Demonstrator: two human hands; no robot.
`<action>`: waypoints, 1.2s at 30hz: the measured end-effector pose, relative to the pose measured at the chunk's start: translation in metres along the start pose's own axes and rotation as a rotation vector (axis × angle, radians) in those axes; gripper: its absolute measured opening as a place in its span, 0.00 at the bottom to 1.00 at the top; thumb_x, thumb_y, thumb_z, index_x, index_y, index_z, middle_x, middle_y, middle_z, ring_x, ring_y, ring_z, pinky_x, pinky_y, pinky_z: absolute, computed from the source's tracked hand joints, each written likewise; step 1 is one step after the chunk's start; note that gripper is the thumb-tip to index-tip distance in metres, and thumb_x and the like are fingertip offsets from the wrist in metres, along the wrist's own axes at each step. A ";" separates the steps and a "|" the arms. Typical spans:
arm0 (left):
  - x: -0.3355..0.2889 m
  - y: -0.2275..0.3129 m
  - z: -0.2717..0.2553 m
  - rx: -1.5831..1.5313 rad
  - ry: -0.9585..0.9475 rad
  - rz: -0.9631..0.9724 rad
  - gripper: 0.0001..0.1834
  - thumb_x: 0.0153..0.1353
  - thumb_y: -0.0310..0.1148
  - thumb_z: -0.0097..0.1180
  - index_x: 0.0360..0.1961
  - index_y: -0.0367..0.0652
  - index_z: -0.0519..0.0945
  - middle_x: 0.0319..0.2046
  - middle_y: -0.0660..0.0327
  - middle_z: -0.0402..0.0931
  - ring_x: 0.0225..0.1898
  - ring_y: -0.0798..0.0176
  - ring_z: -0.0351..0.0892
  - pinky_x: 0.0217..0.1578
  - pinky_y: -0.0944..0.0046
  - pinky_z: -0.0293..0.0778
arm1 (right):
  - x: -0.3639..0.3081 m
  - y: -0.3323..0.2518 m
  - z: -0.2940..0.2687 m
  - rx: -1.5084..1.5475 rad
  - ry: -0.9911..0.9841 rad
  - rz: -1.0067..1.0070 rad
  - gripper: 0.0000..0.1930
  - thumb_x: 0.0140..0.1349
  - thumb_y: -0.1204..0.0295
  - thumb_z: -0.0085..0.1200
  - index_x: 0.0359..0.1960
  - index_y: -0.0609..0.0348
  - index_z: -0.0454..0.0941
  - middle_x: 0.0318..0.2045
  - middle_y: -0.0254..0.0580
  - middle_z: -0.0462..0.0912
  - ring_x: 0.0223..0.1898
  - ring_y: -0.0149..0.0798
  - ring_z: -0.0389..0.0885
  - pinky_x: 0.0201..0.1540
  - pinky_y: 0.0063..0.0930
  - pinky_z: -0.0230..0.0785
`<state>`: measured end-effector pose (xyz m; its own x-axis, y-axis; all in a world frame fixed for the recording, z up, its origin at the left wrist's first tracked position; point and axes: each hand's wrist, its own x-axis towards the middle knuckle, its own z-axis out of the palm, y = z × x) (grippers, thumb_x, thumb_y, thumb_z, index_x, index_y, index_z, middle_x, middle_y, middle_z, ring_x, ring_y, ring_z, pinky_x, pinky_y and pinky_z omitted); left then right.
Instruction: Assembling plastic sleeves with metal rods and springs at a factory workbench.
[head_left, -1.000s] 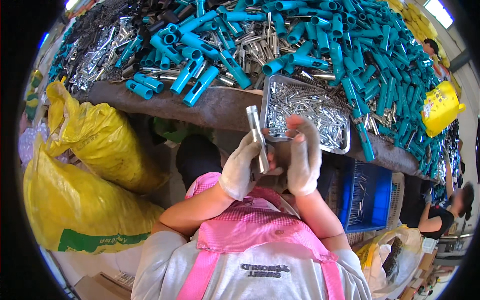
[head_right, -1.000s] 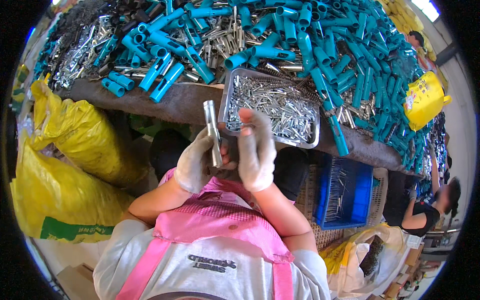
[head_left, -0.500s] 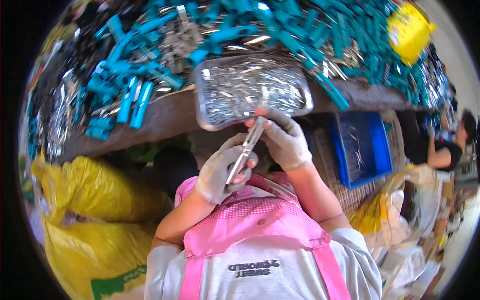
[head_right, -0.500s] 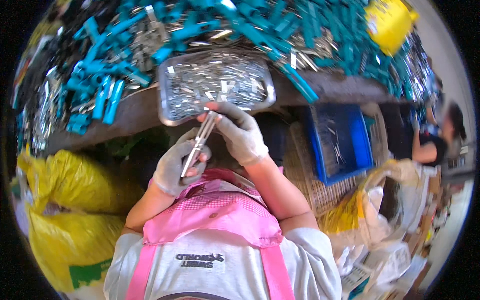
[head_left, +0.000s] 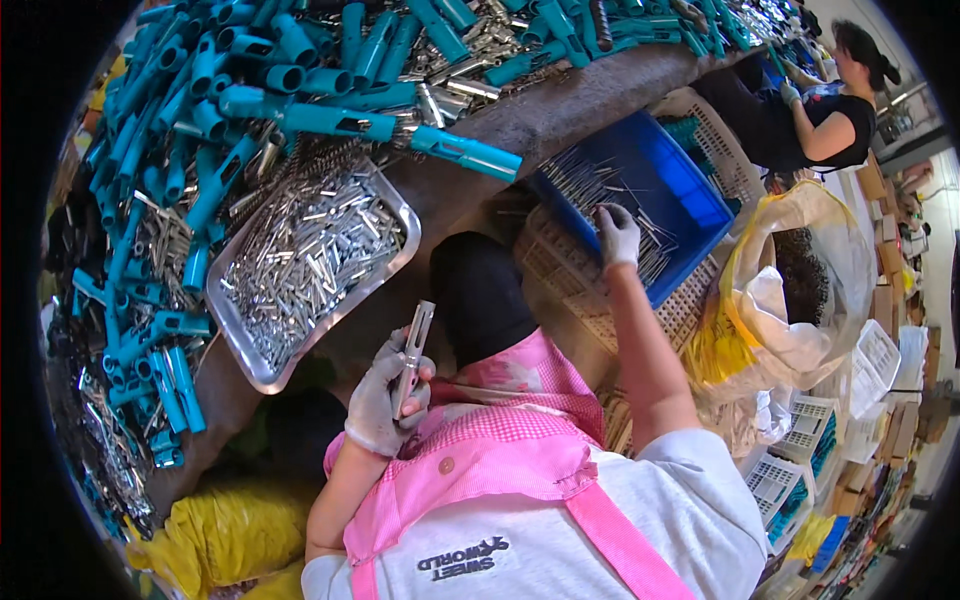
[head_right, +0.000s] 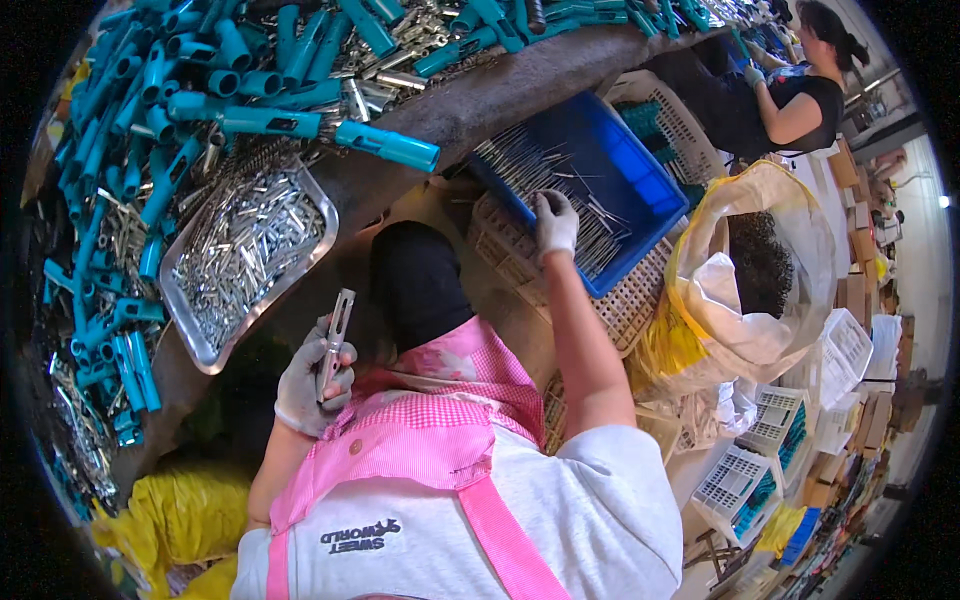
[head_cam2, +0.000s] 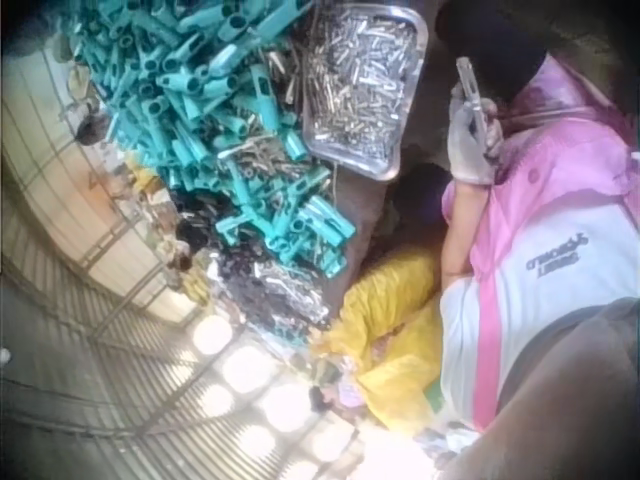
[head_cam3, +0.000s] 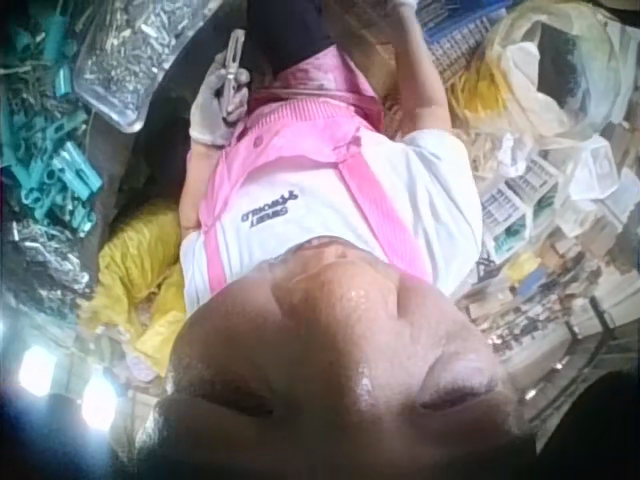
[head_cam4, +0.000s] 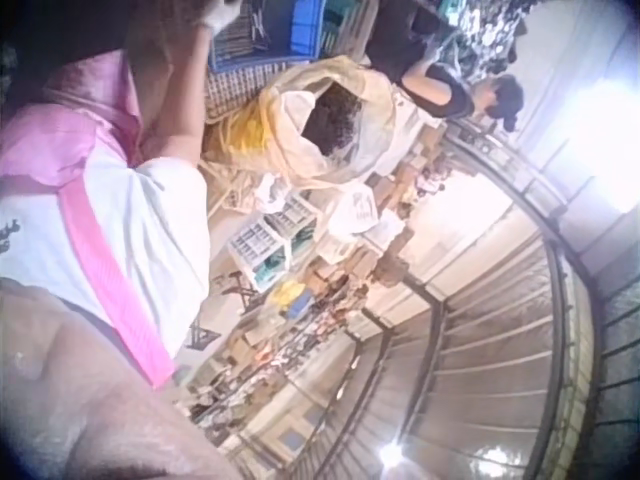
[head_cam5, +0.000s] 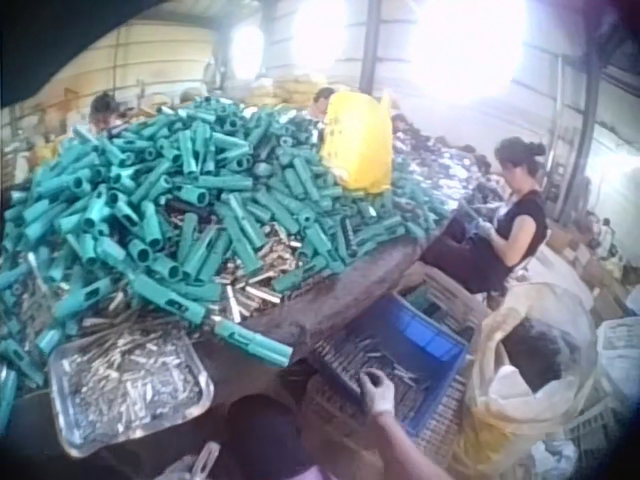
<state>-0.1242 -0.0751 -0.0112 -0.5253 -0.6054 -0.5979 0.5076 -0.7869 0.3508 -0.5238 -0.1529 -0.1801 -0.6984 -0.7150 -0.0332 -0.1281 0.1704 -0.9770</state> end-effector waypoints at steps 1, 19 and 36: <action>0.005 -0.001 -0.004 -0.048 0.009 -0.018 0.18 0.65 0.34 0.38 0.56 0.57 0.66 0.32 0.58 0.71 0.14 0.69 0.63 0.12 0.74 0.56 | 0.027 0.023 0.000 0.010 -0.069 0.090 0.11 0.58 0.69 0.55 0.38 0.63 0.81 0.31 0.38 0.83 0.32 0.29 0.79 0.37 0.23 0.70; 0.032 0.009 -0.012 -0.127 0.042 -0.025 0.16 0.67 0.36 0.40 0.56 0.59 0.67 0.33 0.59 0.70 0.16 0.68 0.65 0.13 0.73 0.56 | 0.161 0.101 0.073 -0.910 -0.241 0.246 0.18 0.53 0.59 0.54 0.40 0.58 0.82 0.45 0.53 0.79 0.49 0.51 0.77 0.48 0.38 0.71; 0.028 0.001 -0.021 -0.112 0.044 -0.033 0.15 0.68 0.38 0.39 0.55 0.61 0.67 0.34 0.59 0.70 0.17 0.68 0.65 0.14 0.72 0.57 | 0.192 0.160 0.059 -1.077 -0.310 0.054 0.24 0.61 0.50 0.41 0.44 0.53 0.81 0.47 0.42 0.80 0.49 0.40 0.79 0.47 0.28 0.70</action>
<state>-0.1244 -0.0903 -0.0429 -0.5136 -0.5716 -0.6399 0.5652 -0.7865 0.2489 -0.6372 -0.3030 -0.3554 -0.5354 -0.8011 -0.2677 -0.7498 0.5967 -0.2861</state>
